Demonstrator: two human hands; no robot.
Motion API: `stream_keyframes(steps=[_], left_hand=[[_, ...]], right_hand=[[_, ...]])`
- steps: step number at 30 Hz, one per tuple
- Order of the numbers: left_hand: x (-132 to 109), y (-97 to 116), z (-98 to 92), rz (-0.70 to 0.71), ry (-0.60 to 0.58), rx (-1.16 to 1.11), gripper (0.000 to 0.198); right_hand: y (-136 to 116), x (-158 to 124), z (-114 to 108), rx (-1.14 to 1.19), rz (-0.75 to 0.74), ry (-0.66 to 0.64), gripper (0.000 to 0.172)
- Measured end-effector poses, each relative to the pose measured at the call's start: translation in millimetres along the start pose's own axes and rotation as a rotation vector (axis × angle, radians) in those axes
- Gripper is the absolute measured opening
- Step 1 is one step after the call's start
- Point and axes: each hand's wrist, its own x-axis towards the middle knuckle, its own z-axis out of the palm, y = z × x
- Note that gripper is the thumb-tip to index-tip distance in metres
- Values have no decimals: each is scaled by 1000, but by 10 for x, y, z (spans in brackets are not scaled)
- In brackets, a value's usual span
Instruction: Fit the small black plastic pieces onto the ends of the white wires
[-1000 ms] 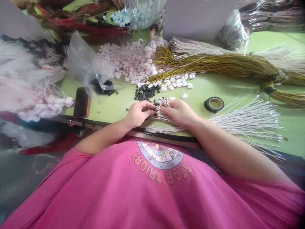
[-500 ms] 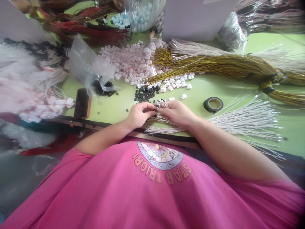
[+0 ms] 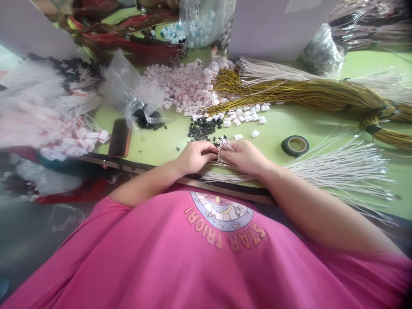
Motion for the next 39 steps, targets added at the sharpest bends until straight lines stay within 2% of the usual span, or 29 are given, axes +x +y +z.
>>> stream_keyframes(steps=[10,17,30,34,37,39], left_hand=[[18,-17,-9,-85,-35,-171,15],[7,-78,19,-198,-52,-312,22],[-5,42,-67,-87,-32,-31,14],[-16,17,-110,-58,-29,89,14],[-47,29,-217,6,-41,230,17],[-75,45,-354,51,-34,333,19]], right_hand=[[10,-5,-6,63,-22,4,26],[0,-13,-1,77,-52,7,26],[18,-10,-3,62,-36,16,24],[53,-9,4,69,-15,103,23],[45,-17,-14,107,-10,141,21],[25,-24,-39,125,13,132,20]])
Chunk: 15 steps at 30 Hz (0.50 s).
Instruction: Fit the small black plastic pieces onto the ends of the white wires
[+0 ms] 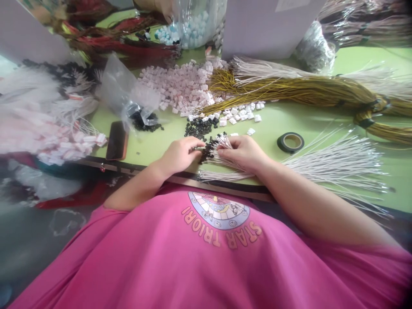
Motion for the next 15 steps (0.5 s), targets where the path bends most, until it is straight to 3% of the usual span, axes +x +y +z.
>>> stream_keyframes(steps=[4,7,10,15], left_hand=[[-77,-168,-330,-80,35,230,19],[-140,-355,-468,-145,-59,288,23],[-188,-500,-450,-174,-148,273,22],[-188,-483,-348,-192,-79,184,15]], right_hand=[[-30,-4,-35,42,67,-41,17],[-24,-3,-32,74,90,-69,15],[-10,3,-15,80,102,-67,13],[-14,16,-9,36,90,-80,11]])
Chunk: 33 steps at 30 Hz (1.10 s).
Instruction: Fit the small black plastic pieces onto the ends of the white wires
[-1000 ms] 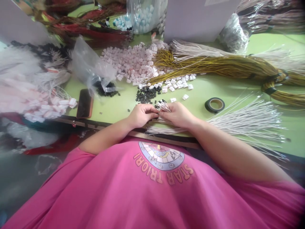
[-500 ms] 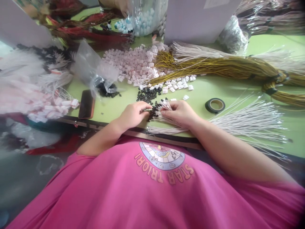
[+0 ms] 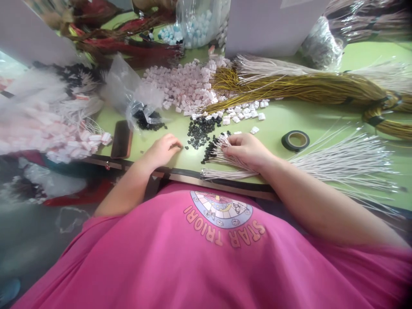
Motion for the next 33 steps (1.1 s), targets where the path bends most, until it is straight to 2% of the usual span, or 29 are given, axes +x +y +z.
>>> stream_keyframes(steps=[2,7,10,13,17,24,33], left_hand=[[2,123,-9,-14,-4,-108,17],[86,530,45,26,-149,-506,16],[189,657,181,3,-113,-700,14],[262,662,315,-62,-62,-816,12],[285,614,405,-87,-88,-895,14],[277,614,460,-108,-82,-955,25],[262,673,475,-119,-26,-882,32]], right_hand=[[-12,-3,-2,-17,-11,-12,13],[-36,-25,6,-43,-37,-31,16],[-33,-27,14,-52,-67,-20,19],[-20,-19,25,-42,-88,-10,21],[-17,-27,47,-1,-86,49,18],[-44,-67,66,-36,-97,108,16],[-45,-58,89,-123,-129,185,17]])
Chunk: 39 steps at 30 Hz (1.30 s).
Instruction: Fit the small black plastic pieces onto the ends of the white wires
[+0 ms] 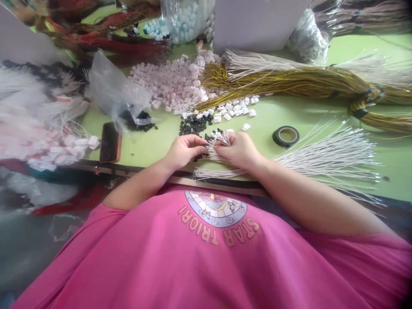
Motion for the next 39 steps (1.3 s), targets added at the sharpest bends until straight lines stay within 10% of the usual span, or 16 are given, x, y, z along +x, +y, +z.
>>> stream_keyframes(steps=[39], left_hand=[[-46,-47,59,100,101,257,25]], right_hand=[[65,29,8,8,22,27,14]])
